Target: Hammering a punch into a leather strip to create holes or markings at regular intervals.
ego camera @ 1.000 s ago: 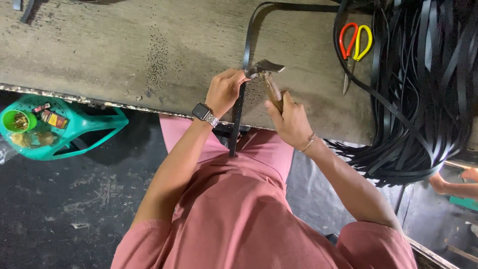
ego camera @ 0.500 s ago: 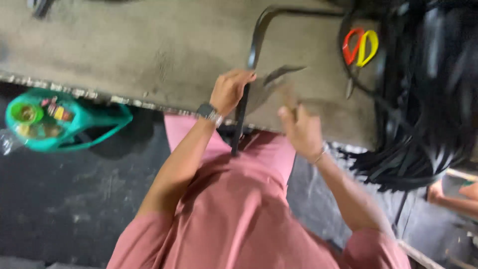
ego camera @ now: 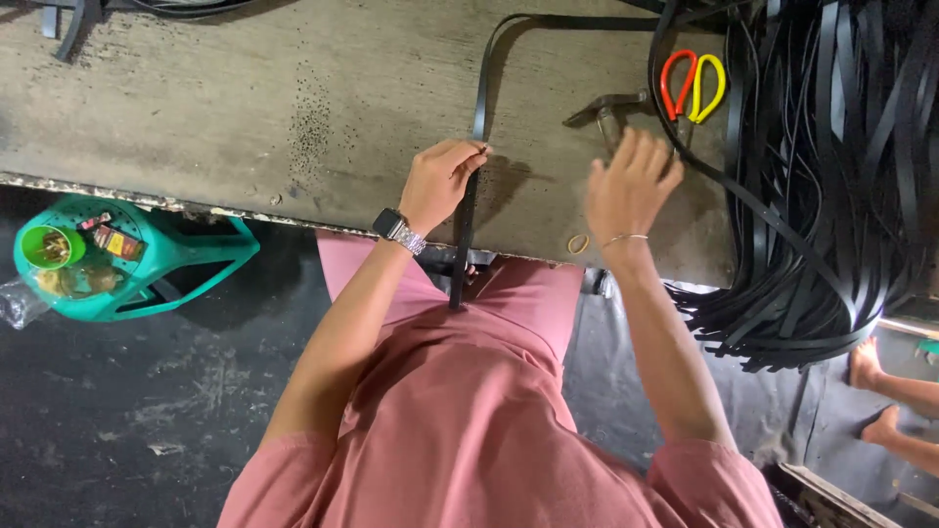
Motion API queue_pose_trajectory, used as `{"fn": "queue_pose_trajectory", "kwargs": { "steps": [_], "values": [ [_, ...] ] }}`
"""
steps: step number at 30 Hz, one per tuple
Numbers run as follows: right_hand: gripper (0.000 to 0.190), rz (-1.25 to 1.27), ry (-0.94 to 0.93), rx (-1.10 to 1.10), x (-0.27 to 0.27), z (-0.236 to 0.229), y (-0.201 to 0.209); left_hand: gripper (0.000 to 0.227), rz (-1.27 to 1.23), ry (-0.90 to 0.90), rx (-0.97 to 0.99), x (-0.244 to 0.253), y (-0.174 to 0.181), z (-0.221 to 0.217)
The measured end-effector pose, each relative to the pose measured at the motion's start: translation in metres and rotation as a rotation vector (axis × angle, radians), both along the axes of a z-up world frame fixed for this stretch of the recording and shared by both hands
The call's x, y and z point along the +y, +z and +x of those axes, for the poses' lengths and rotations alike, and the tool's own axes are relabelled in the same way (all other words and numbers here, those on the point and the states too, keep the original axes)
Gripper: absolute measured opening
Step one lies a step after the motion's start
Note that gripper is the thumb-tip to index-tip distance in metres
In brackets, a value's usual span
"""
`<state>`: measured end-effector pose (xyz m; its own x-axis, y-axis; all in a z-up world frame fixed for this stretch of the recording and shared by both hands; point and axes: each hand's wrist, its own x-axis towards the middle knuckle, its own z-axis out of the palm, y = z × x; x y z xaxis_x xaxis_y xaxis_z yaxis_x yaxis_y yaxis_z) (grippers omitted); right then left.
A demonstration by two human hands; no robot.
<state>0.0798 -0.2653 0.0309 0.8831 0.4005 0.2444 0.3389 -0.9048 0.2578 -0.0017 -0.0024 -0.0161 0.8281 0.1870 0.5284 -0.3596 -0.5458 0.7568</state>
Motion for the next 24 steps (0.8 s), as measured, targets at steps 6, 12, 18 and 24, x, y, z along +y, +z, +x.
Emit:
{"fn": "queue_pose_trajectory", "kwargs": {
  "steps": [6,12,18,24],
  "values": [
    [0.061,0.458,0.519,0.424,0.082,-0.022,-0.002,0.004,0.054,0.02,0.008,0.0,-0.002,0.001],
    [0.062,0.357,0.469,0.494,0.1,-0.025,-0.012,0.012,-0.088,0.109,0.129,-0.005,0.016,0.003],
    [0.057,0.396,0.468,0.472,0.098,-0.026,-0.012,0.021,-0.986,0.094,0.141,0.014,0.009,0.016],
    [0.065,0.366,0.467,0.527,0.089,-0.038,-0.014,0.016,-0.807,0.087,0.183,0.007,0.021,-0.001]
  ]
}}
